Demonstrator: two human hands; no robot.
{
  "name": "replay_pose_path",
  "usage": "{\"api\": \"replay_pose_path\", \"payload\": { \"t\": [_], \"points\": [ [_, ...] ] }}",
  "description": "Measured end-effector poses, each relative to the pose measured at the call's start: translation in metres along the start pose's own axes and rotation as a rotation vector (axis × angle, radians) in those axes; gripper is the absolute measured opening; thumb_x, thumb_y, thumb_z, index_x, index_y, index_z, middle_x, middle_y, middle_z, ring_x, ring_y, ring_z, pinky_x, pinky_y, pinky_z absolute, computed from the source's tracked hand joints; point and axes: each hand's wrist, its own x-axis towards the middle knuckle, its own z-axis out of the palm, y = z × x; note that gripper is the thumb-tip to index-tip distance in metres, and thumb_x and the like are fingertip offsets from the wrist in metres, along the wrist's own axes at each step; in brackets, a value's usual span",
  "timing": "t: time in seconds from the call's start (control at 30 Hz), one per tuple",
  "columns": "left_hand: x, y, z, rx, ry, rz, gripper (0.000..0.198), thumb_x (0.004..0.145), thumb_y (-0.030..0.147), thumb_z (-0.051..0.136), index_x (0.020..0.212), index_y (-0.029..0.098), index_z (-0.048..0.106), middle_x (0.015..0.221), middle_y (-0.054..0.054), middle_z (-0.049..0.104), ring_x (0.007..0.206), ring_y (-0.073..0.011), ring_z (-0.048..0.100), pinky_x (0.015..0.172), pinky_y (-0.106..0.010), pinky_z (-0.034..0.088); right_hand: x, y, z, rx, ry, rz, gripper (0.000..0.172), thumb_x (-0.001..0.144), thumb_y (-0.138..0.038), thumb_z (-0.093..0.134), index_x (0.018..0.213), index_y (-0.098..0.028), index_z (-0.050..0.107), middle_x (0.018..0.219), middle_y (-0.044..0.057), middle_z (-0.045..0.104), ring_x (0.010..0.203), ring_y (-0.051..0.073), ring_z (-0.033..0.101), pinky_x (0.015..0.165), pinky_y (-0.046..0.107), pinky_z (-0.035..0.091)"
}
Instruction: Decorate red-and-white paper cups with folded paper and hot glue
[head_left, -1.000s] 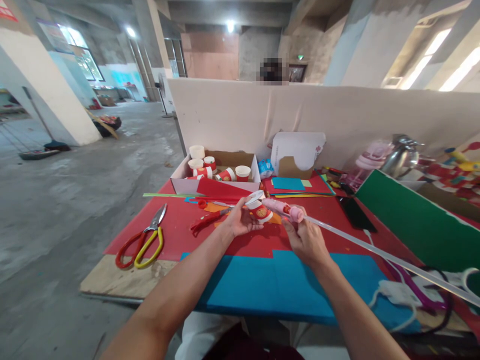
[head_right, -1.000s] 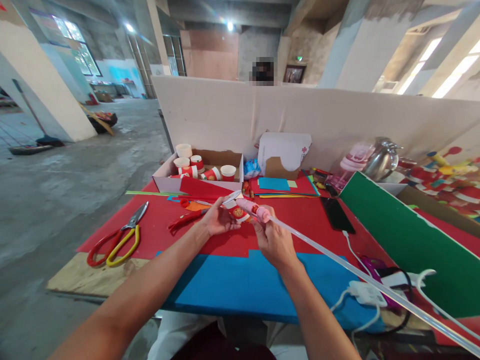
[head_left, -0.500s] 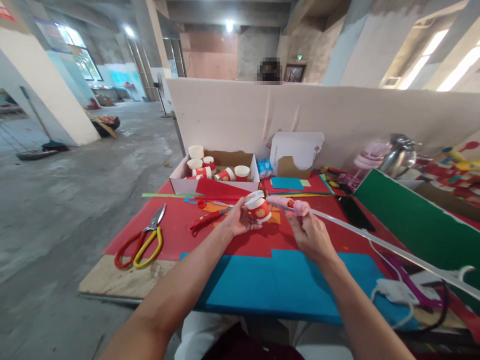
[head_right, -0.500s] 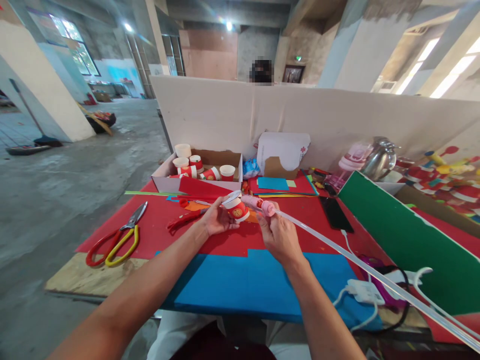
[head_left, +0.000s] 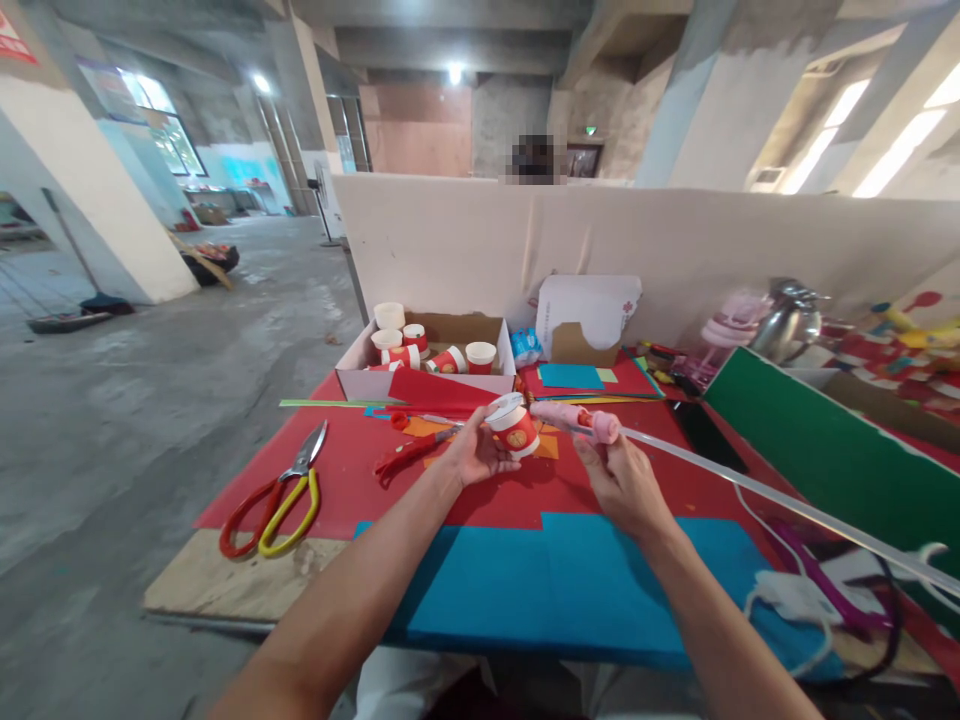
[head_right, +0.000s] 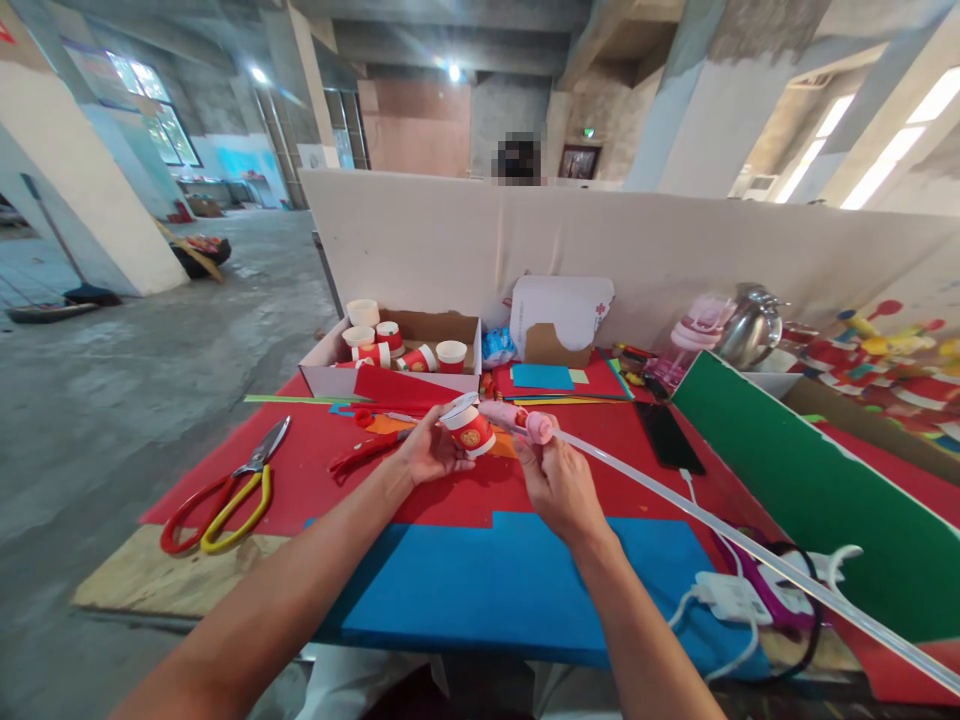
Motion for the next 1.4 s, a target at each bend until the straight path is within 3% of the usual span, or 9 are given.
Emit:
{"api": "replay_pose_path", "payload": {
  "t": [0.13,0.27,0.4,0.53,0.7,1.4],
  "points": [
    [-0.001,0.000,0.001,-0.033,-0.015,-0.004,0.046,0.088,0.051,0.033,0.095,0.014,0.058,0.072,-0.009,0.066,0.058,-0.0211,0.063,0.055,-0.035,0.052,-0.001,0.000,0.002,0.005,-0.010,-0.029,0.034,0.089,-0.043,0.035,0.085,-0.018,0.057,0.068,0.009,0.065,0.063,0.024,0.064,0.055,0.030,0.044],
    [0.000,0.000,-0.003,-0.027,-0.065,0.002,0.044,0.087,0.051,0.038,0.096,0.013,0.059,0.076,-0.011,0.067,0.059,-0.0213,0.063,0.056,-0.035,0.052,0.000,0.002,0.004,0.011,0.011,-0.025,0.036,0.090,-0.045,0.034,0.087,-0.017,0.056,0.073,0.011,0.066,0.067,0.025,0.064,0.056,0.031,0.045],
    [0.002,-0.001,-0.008,-0.027,-0.095,-0.008,0.043,0.085,0.050,0.043,0.099,0.014,0.059,0.081,-0.012,0.067,0.066,-0.0224,0.064,0.060,-0.036,0.052,0.001,0.002,0.001,0.070,0.003,0.014,0.033,0.089,-0.045,0.036,0.091,-0.018,0.055,0.068,0.007,0.064,0.060,0.021,0.061,0.053,0.029,0.043],
    [0.003,-0.001,-0.009,-0.025,-0.122,-0.028,0.045,0.083,0.052,0.046,0.098,0.013,0.061,0.081,-0.012,0.068,0.067,-0.0225,0.064,0.061,-0.036,0.052,0.002,0.001,0.000,0.105,-0.014,0.022,0.031,0.089,-0.046,0.037,0.084,-0.020,0.054,0.065,0.005,0.062,0.057,0.020,0.059,0.054,0.029,0.042],
    [0.002,-0.001,-0.007,-0.005,-0.110,-0.028,0.045,0.084,0.053,0.043,0.092,0.012,0.062,0.074,-0.011,0.067,0.060,-0.0202,0.061,0.059,-0.034,0.051,0.006,0.003,-0.001,0.102,-0.011,0.046,0.033,0.088,-0.046,0.036,0.087,-0.018,0.053,0.070,0.009,0.063,0.062,0.022,0.060,0.055,0.031,0.043],
    [0.001,-0.001,-0.009,0.016,-0.143,-0.060,0.043,0.083,0.052,0.043,0.091,0.013,0.059,0.072,-0.011,0.066,0.059,-0.0217,0.062,0.061,-0.036,0.050,0.007,0.006,-0.001,0.206,-0.030,0.120,0.028,0.087,-0.046,0.039,0.081,-0.021,0.048,0.059,0.003,0.058,0.051,0.018,0.055,0.049,0.027,0.038]
  ]
}}
